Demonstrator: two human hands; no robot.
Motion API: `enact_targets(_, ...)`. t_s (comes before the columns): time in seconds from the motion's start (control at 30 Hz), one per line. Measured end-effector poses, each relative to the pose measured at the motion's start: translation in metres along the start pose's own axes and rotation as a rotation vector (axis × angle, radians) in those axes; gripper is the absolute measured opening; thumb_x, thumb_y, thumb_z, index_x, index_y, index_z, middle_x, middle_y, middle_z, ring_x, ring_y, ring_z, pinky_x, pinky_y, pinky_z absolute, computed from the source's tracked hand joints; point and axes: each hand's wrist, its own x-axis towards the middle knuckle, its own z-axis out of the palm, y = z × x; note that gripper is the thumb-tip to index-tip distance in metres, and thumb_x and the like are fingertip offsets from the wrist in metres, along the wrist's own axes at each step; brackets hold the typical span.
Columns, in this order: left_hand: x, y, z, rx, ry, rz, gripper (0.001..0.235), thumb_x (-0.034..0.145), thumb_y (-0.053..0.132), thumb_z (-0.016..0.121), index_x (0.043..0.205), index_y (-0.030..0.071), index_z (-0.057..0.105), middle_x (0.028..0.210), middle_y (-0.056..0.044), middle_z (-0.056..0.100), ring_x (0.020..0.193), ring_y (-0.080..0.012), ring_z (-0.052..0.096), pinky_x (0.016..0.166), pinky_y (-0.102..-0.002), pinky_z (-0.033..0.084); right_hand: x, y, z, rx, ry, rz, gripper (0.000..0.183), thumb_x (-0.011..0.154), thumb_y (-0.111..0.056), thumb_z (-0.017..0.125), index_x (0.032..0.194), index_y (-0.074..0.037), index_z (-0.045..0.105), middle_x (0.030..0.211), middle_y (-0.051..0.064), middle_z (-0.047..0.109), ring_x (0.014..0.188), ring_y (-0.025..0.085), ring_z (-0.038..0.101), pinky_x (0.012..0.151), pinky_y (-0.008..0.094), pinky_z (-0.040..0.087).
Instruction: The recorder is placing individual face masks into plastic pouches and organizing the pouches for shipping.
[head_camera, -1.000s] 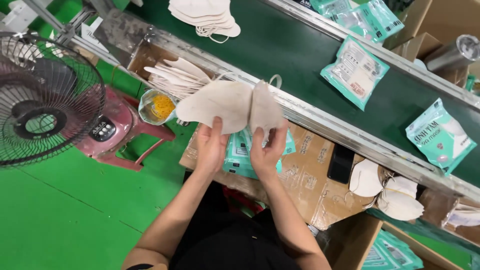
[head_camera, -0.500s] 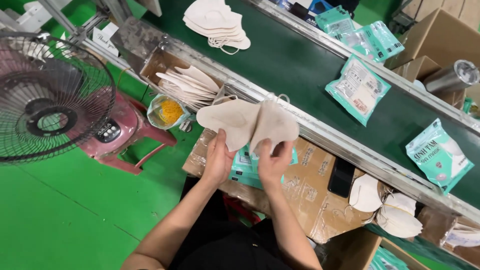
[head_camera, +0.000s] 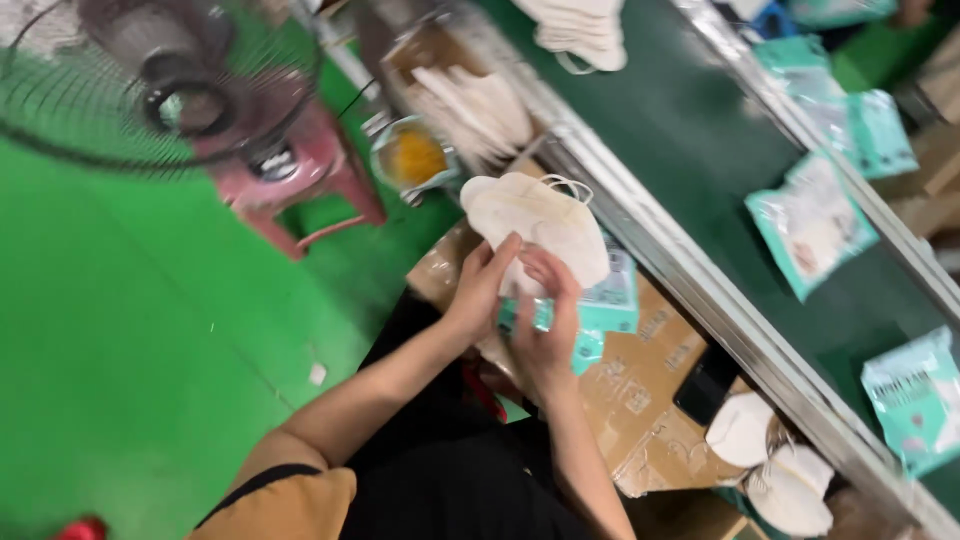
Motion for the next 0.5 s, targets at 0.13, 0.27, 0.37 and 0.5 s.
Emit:
enact_targets(0.13,-0.006,0.001,-0.031,-0.094,0.03,-0.019,0.049,0.101,0.023,0.063,0.141,-0.001,0.052,0.128,-0.009,0.066,0.113,-0.0178,0.065,0.096,-0.033,0.055,0.001,-0.004,0.005,-0.153,0.22,-0.11,0.055,0.093,-0.009,0.061,0.143,0.005,0.043,0.139,0.02,0.052,0.135,0.038,0.047,0.121,0.047,0.034)
enact_targets(0.27,-0.025,0.005,-0.057,0.025,-0.014,-0.059,0.05,0.1,0.024,0.065,0.142,0.001,0.052,0.131,-0.006,0.066,0.115,-0.0146,0.064,0.098,-0.031,0.053,-0.003,0.014,0.023,0.213,0.189,0.103,0.052,0.102,0.001,0.048,0.153,0.001,0.041,0.157,0.017,0.044,0.146,0.031,0.047,0.123,0.042,0.04)
enact_targets(0.37,-0.024,0.003,-0.087,0.134,-0.065,-0.13,0.046,0.098,0.022,0.066,0.138,0.0,0.058,0.128,-0.006,0.069,0.113,-0.0137,0.066,0.098,-0.031,0.053,-0.006,0.025,0.038,0.136,0.002,0.189,0.039,0.107,0.005,0.048,0.143,-0.004,0.06,0.144,0.013,0.064,0.138,0.026,0.061,0.121,0.039,0.045)
enact_targets(0.5,-0.013,0.022,-0.154,0.328,0.136,-0.042,0.038,0.093,0.016,0.071,0.126,-0.003,0.066,0.116,-0.009,0.074,0.102,-0.0172,0.069,0.092,-0.034,0.056,-0.005,0.018,0.058,0.429,-0.095,0.352,0.053,0.099,0.009,0.056,0.149,-0.002,0.041,0.152,0.013,0.049,0.136,0.024,0.056,0.104,0.034,0.052)
